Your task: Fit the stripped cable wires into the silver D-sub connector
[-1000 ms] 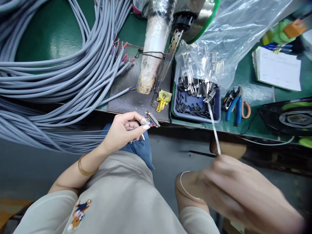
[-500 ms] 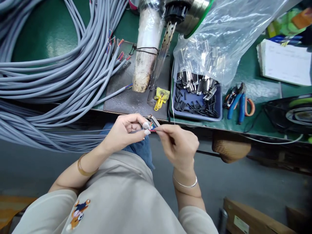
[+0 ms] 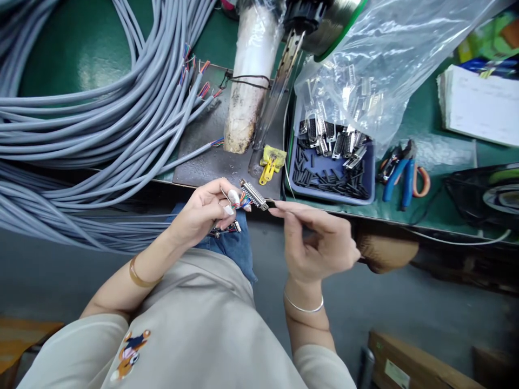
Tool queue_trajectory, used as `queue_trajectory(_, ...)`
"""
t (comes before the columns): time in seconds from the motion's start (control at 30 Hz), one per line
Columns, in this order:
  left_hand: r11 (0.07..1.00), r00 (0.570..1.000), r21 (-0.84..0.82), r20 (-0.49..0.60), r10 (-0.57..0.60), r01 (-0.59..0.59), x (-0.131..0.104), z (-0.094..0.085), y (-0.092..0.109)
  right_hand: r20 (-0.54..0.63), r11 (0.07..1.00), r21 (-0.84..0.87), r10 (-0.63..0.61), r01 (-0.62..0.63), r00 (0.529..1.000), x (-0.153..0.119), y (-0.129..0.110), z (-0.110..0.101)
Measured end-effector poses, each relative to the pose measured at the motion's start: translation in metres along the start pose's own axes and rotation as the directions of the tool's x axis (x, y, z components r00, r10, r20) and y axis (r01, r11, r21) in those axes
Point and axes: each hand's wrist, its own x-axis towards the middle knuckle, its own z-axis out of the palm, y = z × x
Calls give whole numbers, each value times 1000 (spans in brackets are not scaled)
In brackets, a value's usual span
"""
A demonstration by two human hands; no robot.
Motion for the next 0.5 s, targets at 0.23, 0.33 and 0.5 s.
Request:
queue_trajectory(0.23,996,997,-48,-10,-75,74,2,0,5,141,999,12,-48,47,989,5,-3,14)
queue_trajectory(0.33,994,996,-62,-15,-92,90,3,-1,6,124,998,-17,-63,66,990,5,-2,17)
queue_trajectory(0.5,992,995,-81,-13,-97,96,4,-1,5,99,997,-34,-59,62,993,3,-1,20)
